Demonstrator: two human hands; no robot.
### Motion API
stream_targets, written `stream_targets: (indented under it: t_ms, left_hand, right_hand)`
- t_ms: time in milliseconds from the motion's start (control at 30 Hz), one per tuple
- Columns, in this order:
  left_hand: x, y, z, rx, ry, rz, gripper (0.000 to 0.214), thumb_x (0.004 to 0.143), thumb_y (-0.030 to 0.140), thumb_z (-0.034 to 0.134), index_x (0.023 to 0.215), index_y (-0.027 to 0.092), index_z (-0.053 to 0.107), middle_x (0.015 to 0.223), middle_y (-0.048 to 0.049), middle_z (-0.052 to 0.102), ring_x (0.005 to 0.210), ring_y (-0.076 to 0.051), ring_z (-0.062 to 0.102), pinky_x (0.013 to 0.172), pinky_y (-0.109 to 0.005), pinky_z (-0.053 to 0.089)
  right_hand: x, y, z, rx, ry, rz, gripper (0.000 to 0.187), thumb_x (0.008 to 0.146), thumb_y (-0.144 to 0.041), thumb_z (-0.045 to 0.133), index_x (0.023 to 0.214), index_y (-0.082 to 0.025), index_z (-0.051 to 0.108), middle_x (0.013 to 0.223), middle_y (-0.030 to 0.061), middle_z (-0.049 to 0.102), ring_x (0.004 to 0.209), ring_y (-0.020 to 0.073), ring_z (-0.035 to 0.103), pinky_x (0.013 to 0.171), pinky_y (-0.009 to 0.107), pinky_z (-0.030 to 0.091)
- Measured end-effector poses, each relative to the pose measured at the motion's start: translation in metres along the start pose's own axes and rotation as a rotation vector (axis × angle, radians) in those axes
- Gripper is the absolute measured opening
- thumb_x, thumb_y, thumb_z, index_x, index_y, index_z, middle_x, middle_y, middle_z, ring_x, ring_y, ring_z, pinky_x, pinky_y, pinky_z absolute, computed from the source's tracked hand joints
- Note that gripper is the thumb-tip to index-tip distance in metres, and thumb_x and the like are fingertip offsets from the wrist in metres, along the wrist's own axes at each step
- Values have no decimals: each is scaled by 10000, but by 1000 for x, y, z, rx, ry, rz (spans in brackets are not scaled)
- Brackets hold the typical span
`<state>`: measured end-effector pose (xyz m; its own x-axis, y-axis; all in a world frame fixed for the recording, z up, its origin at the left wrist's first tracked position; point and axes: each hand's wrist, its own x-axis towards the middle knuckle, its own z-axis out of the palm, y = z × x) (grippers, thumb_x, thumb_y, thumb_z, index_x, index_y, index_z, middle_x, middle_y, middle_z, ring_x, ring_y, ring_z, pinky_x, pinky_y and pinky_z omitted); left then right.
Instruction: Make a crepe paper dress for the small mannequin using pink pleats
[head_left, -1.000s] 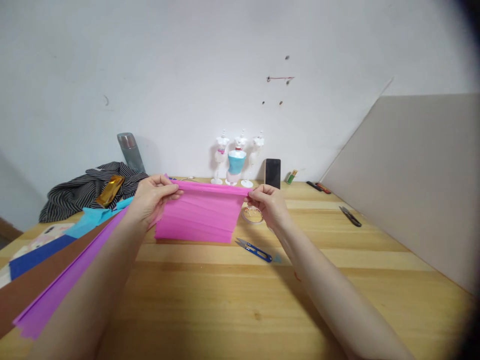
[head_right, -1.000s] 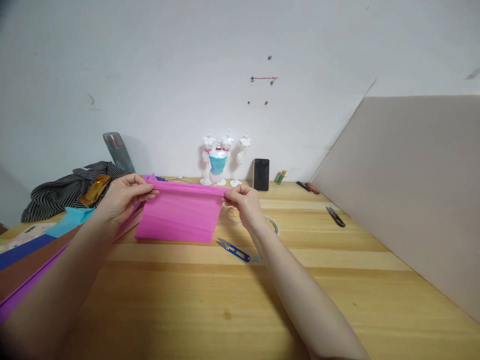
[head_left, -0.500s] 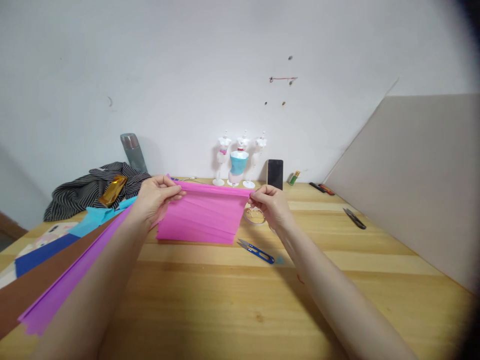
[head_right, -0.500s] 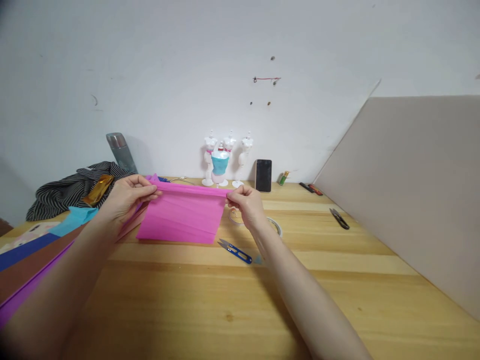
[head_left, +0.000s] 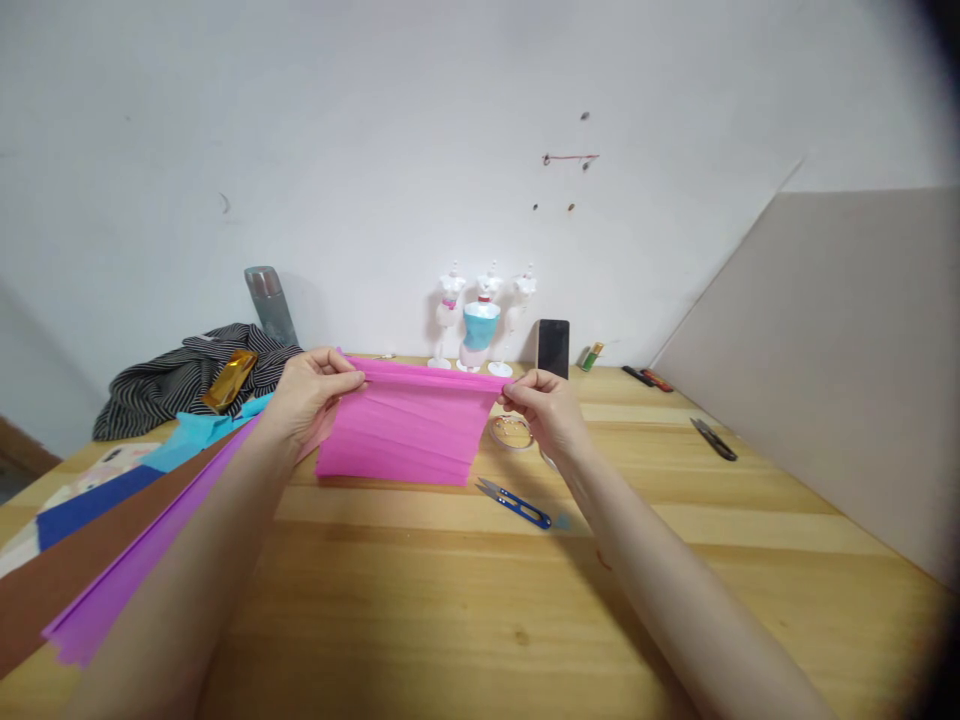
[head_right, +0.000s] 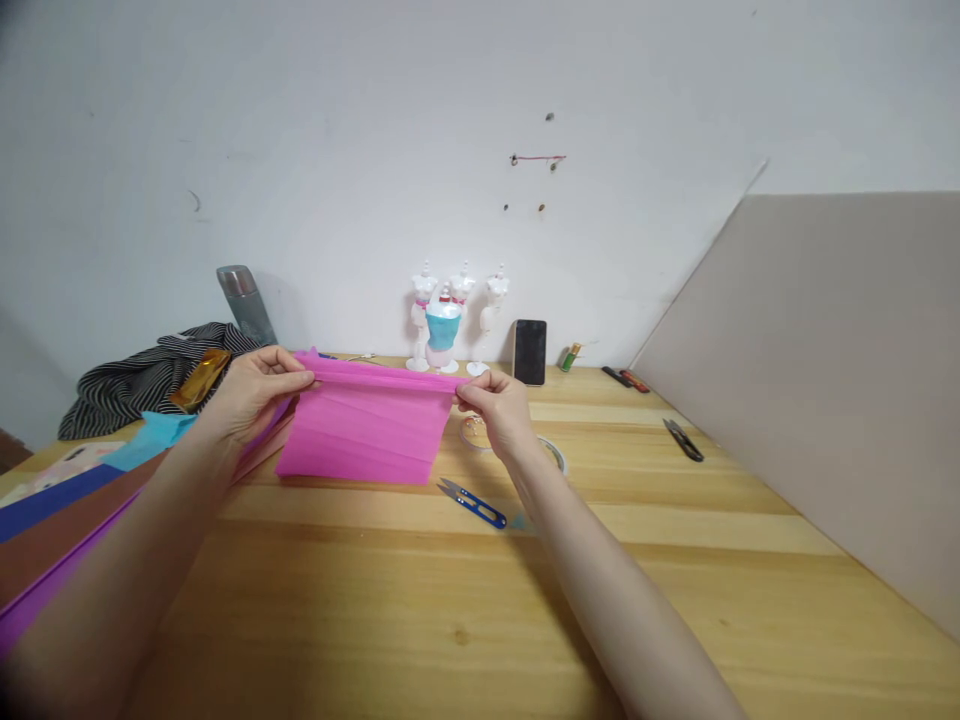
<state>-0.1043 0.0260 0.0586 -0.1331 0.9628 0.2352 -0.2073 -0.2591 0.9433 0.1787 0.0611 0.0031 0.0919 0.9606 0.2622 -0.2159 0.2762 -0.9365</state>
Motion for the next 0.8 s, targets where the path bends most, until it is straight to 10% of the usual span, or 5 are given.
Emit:
stream_targets:
  t_ms: [800]
  left_hand:
    - [-1,2,-1,65,10,-85,248,541,171,808,596,135,569,530,-45,663,538,-147,677,511,-181,520]
  right_hand:
    - [-1,-1,0,24,0,60,243,530,-221,816,491,-180,580,498,18,650,446,102,557,451,213,444]
